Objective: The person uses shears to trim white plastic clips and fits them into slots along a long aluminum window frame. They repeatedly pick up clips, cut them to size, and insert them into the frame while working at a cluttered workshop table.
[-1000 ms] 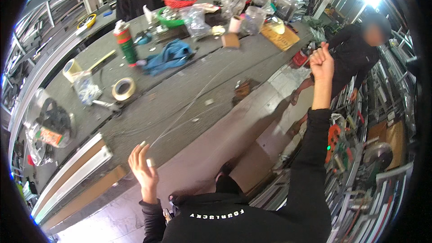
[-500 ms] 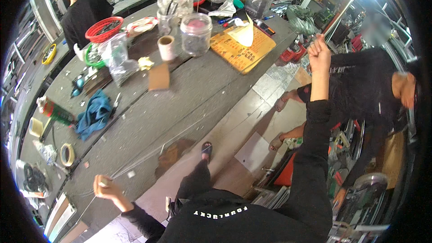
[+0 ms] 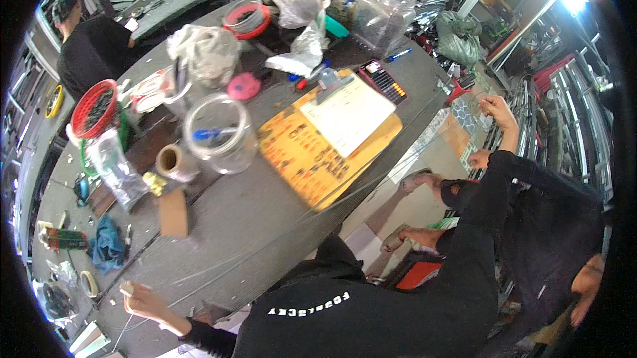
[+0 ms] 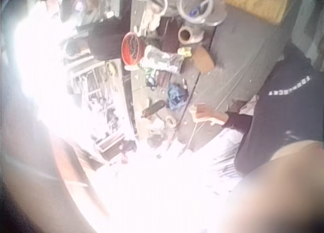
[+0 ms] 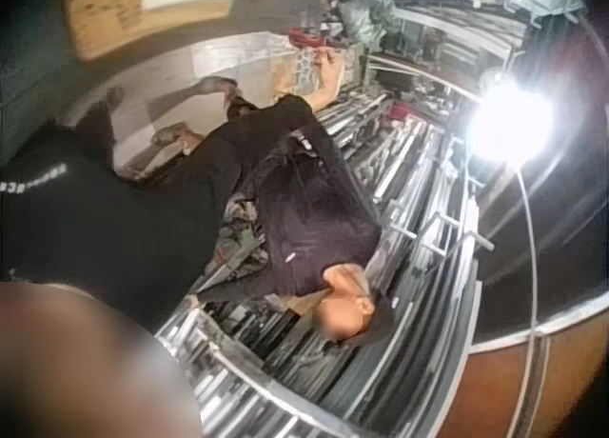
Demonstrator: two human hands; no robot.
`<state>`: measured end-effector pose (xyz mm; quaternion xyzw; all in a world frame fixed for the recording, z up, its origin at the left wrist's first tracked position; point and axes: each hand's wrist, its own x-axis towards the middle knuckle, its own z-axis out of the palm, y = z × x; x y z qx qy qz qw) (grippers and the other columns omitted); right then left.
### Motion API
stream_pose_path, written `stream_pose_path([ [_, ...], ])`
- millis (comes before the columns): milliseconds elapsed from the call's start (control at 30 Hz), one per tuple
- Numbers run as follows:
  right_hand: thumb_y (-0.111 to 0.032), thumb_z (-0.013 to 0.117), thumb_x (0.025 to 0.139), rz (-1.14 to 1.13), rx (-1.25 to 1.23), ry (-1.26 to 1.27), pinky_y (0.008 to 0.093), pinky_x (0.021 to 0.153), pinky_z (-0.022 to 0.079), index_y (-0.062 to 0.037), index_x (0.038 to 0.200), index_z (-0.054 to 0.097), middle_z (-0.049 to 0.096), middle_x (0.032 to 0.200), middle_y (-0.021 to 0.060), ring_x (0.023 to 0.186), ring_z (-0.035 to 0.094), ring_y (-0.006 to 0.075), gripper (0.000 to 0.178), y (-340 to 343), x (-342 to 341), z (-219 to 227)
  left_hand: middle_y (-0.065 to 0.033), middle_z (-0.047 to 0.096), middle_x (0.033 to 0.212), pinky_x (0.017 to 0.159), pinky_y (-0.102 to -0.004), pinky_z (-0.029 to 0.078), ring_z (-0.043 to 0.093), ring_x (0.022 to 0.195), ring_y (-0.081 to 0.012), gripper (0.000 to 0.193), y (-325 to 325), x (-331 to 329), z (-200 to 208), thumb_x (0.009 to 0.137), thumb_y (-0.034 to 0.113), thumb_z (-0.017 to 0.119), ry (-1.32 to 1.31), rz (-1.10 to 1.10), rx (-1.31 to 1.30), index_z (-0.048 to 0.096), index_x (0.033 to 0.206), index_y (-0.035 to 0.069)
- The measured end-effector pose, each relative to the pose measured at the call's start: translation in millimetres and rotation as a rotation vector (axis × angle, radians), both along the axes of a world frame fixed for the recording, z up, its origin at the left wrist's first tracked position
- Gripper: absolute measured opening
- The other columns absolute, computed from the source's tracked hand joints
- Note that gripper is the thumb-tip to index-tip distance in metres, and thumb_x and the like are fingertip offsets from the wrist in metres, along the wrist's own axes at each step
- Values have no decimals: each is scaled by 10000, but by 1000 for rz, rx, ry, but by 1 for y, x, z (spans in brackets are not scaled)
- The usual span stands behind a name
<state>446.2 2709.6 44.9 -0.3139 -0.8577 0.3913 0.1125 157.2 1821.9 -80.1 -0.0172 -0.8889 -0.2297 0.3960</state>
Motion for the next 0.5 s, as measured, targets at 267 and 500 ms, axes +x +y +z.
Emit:
stream_pose_path([
  [267,-361,676,960,-293,172,28,300,475,325,-74,739,660,508,603,-54,507,439,82,362,285,-15,-143,-104,493,622,610,-415,378,508,605,-262,259,137,72,-28,873,174,483,-382,152,43,514,650,48],
  [500,-334,457,1055,3,-69,218,380,1205,285,-38,1556,354,410,1569,120,1452,369,246,592,354,-58,-269,-82,696,767,651,-367,500,659,698,-227,212,224,94,-71,880,198,570,-491,175,66,709,786,69],
])
